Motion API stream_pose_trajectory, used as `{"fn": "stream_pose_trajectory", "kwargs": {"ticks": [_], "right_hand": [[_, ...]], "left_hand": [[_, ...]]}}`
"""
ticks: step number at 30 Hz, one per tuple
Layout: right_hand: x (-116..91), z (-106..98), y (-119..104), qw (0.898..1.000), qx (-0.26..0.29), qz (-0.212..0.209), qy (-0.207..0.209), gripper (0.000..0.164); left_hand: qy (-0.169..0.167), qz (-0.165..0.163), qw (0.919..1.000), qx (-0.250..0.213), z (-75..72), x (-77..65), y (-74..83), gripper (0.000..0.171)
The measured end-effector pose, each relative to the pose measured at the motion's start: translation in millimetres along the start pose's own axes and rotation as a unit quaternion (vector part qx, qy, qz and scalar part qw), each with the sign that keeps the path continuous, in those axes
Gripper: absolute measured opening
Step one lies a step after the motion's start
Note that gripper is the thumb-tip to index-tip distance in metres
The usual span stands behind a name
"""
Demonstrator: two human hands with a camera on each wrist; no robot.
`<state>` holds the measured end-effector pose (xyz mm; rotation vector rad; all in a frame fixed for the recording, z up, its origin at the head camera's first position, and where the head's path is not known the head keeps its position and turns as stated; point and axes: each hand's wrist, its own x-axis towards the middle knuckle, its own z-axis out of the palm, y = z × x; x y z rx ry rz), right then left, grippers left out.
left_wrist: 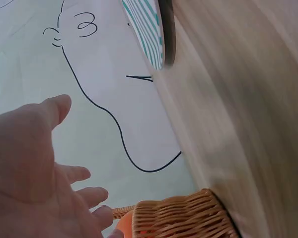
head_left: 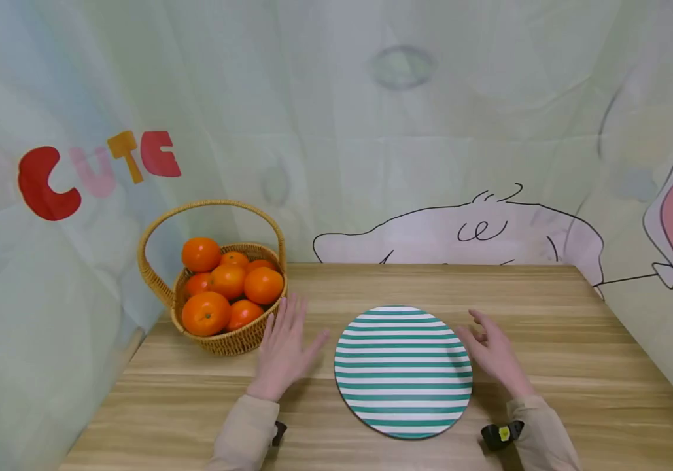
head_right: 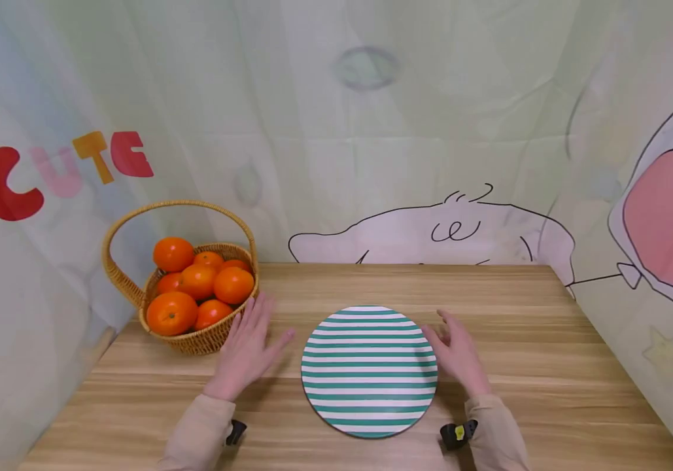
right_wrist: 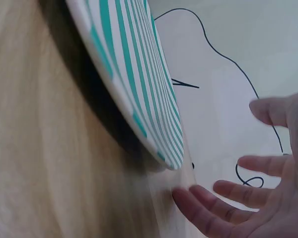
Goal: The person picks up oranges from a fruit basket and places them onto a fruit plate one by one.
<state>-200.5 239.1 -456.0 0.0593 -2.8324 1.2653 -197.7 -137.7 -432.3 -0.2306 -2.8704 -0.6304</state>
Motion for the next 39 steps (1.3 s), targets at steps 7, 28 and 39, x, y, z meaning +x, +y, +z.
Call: {"fn": "stream_pose_trajectory", "kwargs": {"ticks": [7, 28, 39], "right_hand": [[8, 0, -1, 0.999, -0.026, 0.036, -0.025, 0.063], [13, 2, 2, 0.993, -0.042, 0.06, -0.096, 0.038], [11, 5, 2, 0.992, -0.027, 0.075, -0.095, 0.036]], "left_hand": [[0.032, 0.016, 0.9992, -0.017, -23.3, 8.1, -5.6, 0.084], [0.025, -0.055, 0.9982, 0.003, -65.0, 63.3, -30.1, 0.083], [-0.006, -0.086, 0.9961, 0.017, -62.9, 79.5, -34.3, 0.084]]}}
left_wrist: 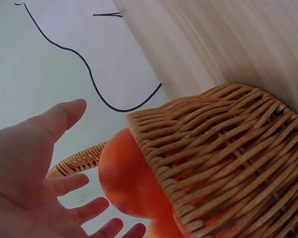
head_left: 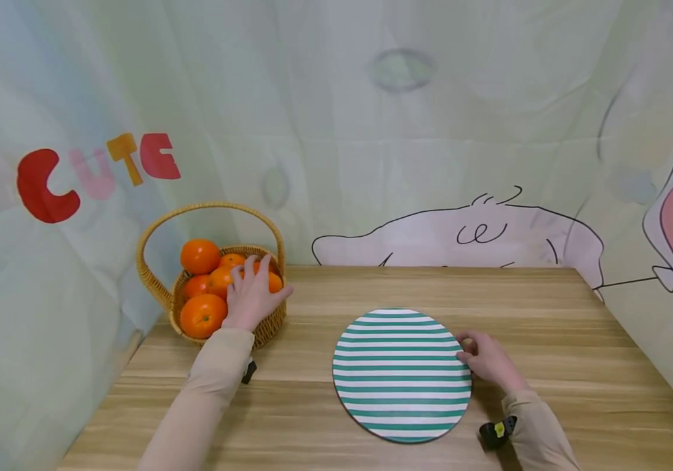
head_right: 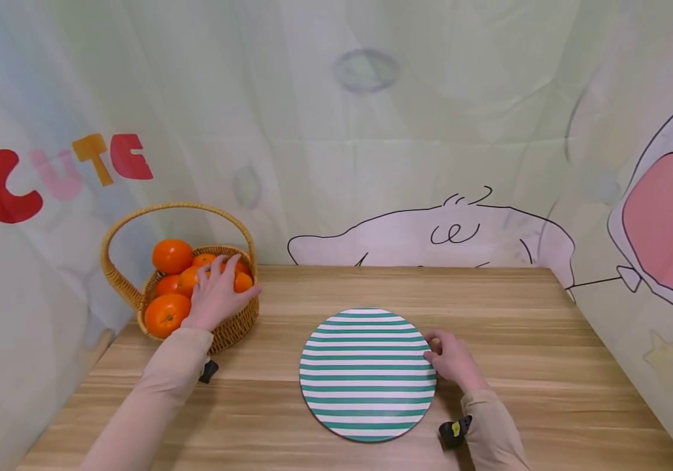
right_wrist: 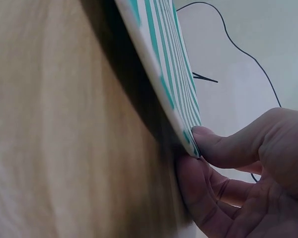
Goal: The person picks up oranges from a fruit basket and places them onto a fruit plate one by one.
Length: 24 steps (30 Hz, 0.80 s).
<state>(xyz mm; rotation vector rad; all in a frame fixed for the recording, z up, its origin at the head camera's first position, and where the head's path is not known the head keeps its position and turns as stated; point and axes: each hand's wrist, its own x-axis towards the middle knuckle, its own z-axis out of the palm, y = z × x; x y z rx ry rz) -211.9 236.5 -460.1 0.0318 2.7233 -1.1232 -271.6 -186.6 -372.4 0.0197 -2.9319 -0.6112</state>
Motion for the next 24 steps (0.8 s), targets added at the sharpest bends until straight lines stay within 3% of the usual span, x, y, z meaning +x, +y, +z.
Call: {"fn": "stream_pose_trajectory", "kwargs": {"ticks": [17, 24], "right_hand": [[2, 2, 3, 1.0, 0.013, 0.008, 0.007, 0.036], [4, 3, 5, 1.0, 0.011, 0.015, 0.005, 0.035]], "left_hand": [[-0.044, -0.032, 0.9985, 0.008, 8.1, 14.0, -12.7, 0.074], [-0.052, -0.024, 0.9984, -0.007, 7.6, 16.4, -13.3, 0.065]]}}
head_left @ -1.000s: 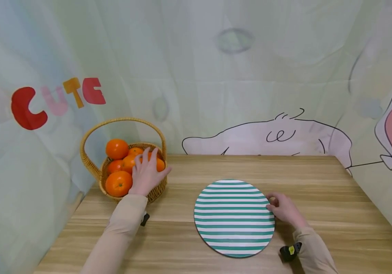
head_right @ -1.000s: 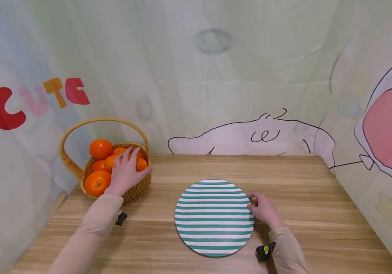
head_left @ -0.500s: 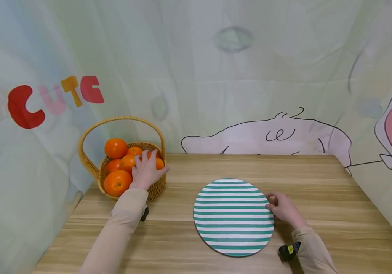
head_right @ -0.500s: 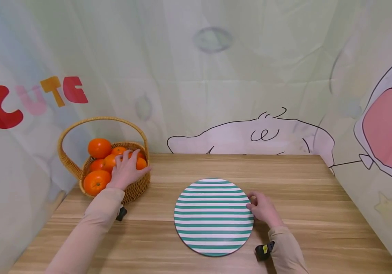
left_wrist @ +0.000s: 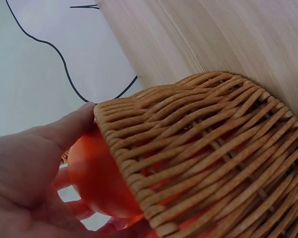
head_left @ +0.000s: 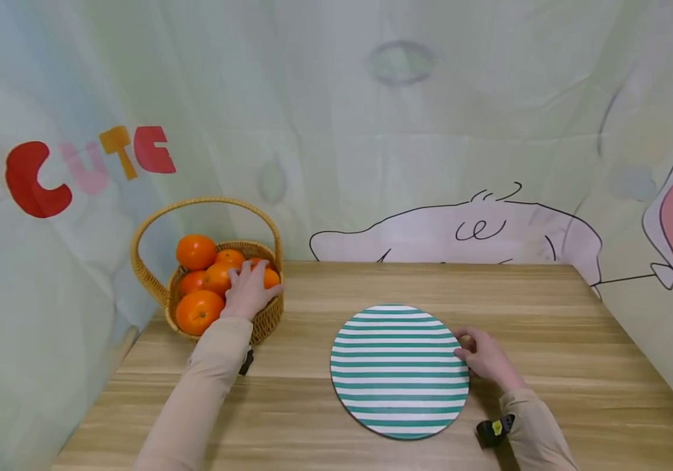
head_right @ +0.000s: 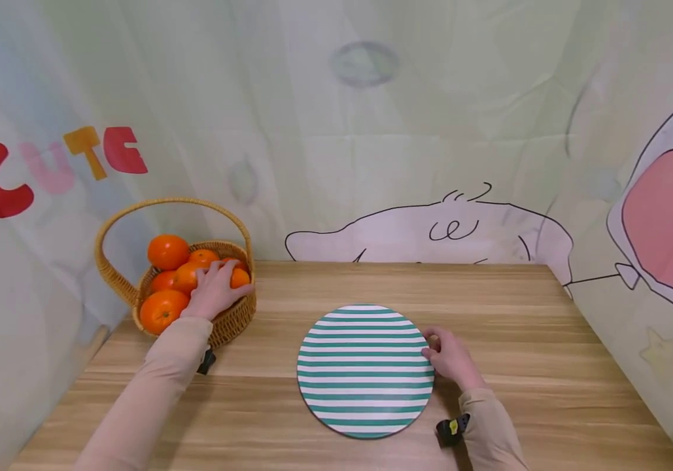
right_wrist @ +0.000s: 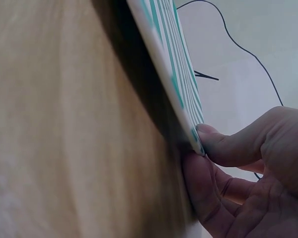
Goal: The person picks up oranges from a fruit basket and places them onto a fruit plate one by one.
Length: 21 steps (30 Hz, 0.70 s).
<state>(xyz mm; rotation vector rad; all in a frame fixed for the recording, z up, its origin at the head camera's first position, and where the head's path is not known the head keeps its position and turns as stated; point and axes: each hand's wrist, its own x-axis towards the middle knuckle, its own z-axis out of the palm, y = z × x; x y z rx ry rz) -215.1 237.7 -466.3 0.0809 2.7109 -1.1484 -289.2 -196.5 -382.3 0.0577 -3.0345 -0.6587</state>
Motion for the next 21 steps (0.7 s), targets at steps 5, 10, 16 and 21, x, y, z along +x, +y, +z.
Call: {"fn": "stream_pose_trajectory", "kwargs": {"ticks": [5, 10, 16, 21], "right_hand": [[1, 0, 0, 1.0, -0.005, 0.0, 0.005, 0.034], [0, 1, 0, 1.0, -0.005, -0.003, 0.005, 0.034], [0, 1, -1, 1.0, -0.002, -0.004, 0.006, 0.035], [-1, 1, 0, 1.0, 0.001, -0.009, 0.008, 0.034]], "left_hand": [[0.0, 0.007, 1.0, -0.006, -0.2, 0.1, -0.9, 0.061], [0.028, 0.018, 0.9994, -0.01, -0.1, -5.5, 1.3, 0.058], [0.08, 0.032, 0.9962, -0.014, 3.7, -12.4, 4.7, 0.056], [0.127, 0.054, 0.99, -0.028, 11.2, -18.9, 9.2, 0.055]]}}
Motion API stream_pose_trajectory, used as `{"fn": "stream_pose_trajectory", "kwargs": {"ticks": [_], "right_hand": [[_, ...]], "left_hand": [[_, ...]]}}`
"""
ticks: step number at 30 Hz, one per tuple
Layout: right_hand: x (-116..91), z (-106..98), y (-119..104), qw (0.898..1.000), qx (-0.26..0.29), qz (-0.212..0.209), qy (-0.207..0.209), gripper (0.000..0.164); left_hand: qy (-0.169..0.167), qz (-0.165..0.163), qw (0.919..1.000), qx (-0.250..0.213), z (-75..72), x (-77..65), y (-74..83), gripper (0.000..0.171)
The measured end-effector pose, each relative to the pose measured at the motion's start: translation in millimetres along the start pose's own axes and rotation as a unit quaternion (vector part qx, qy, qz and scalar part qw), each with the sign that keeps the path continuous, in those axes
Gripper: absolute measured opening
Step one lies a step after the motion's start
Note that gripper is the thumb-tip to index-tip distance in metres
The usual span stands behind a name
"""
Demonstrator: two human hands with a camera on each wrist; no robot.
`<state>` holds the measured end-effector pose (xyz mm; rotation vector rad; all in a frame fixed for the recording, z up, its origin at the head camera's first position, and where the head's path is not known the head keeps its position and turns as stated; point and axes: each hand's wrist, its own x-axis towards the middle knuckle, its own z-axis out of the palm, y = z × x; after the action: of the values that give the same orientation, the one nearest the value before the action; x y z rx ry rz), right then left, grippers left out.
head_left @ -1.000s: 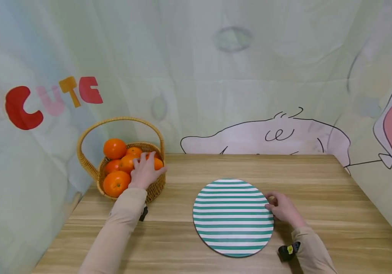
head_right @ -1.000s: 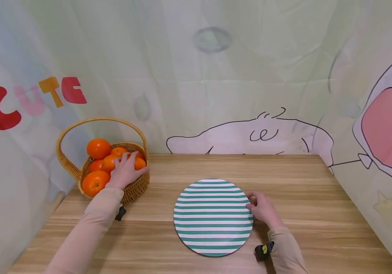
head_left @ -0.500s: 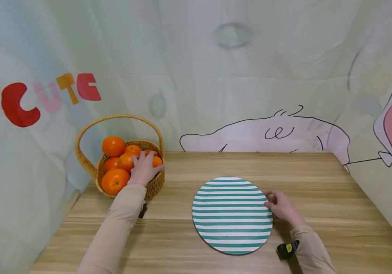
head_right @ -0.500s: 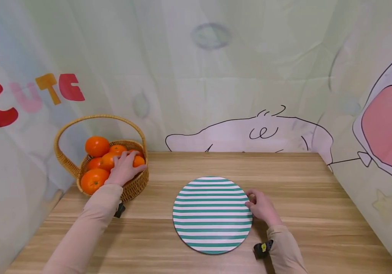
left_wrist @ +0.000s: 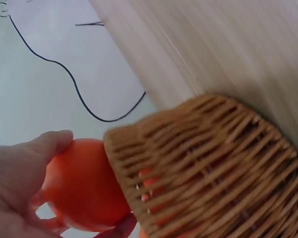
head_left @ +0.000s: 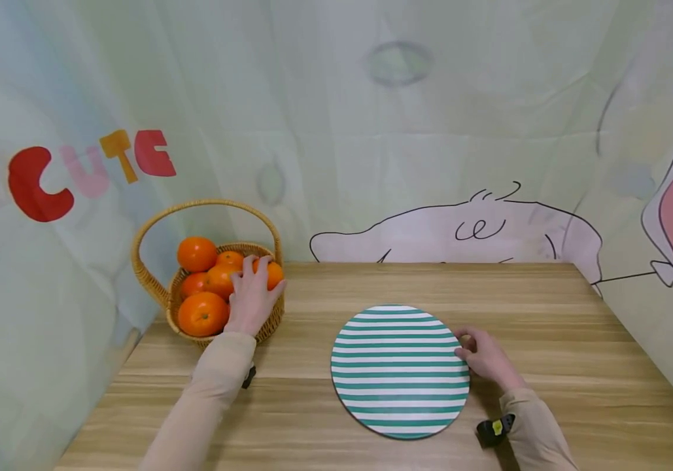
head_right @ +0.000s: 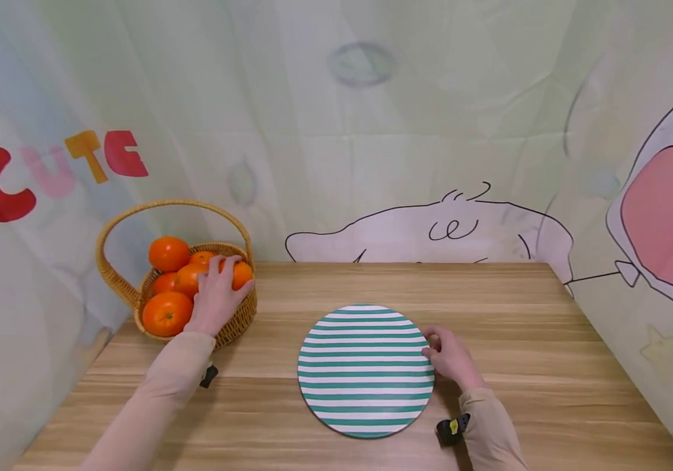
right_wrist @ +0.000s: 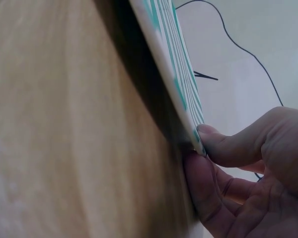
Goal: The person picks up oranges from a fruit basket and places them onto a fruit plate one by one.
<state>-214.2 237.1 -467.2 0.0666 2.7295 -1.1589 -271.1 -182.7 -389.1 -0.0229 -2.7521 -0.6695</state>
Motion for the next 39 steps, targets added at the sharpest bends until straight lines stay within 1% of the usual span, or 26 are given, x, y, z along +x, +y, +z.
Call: {"fn": "stream_pose_trajectory", "kwargs": {"ticks": [3, 7, 10, 13, 16, 20, 25, 31, 35, 39], "right_hand": [[0, 0, 0, 1.0, -0.001, -0.001, 0.0, 0.034], [0, 0, 0, 1.0, -0.001, 0.002, 0.0, 0.035], [0, 1, 0, 1.0, 0.001, 0.005, 0.001, 0.035], [-1, 1, 0, 1.0, 0.001, 0.003, 0.001, 0.035], [-1, 1, 1, 1.0, 0.003, 0.002, 0.001, 0.035], [-1, 1, 2, 1.0, 0.005, 0.001, 0.002, 0.034], [0, 1, 2, 1.0, 0.007, 0.002, 0.003, 0.034], [-1, 2, 3, 1.0, 0.011, 0.006, -0.001, 0.034], [-1, 1, 2, 1.0, 0.012, 0.004, -0.001, 0.033], [-1, 1, 1, 1.0, 0.011, 0.004, -0.001, 0.033]], "left_hand": [[0.022, 0.014, 0.9997, -0.001, 4.8, -4.8, 4.0, 0.054], [0.041, 0.04, 0.9984, -0.002, 11.5, -10.8, 11.6, 0.055], [0.05, 0.057, 0.9971, -0.006, 17.5, -14.9, 16.5, 0.057], [0.05, 0.059, 0.9966, -0.028, 24.3, -19.3, 20.6, 0.059], [0.044, 0.056, 0.9955, -0.063, 31.2, -22.9, 24.8, 0.061], [0.025, 0.041, 0.9907, -0.127, 39.8, -24.9, 30.1, 0.061], [-0.015, 0.01, 0.9796, -0.2, 48.6, -26.1, 35.1, 0.062], [-0.072, -0.018, 0.9642, -0.255, 54.5, -29.0, 39.3, 0.065], [-0.104, -0.015, 0.9525, -0.286, 58.6, -30.8, 39.9, 0.067], [-0.138, 0.001, 0.9422, -0.305, 62.0, -33.0, 41.2, 0.067]]}}
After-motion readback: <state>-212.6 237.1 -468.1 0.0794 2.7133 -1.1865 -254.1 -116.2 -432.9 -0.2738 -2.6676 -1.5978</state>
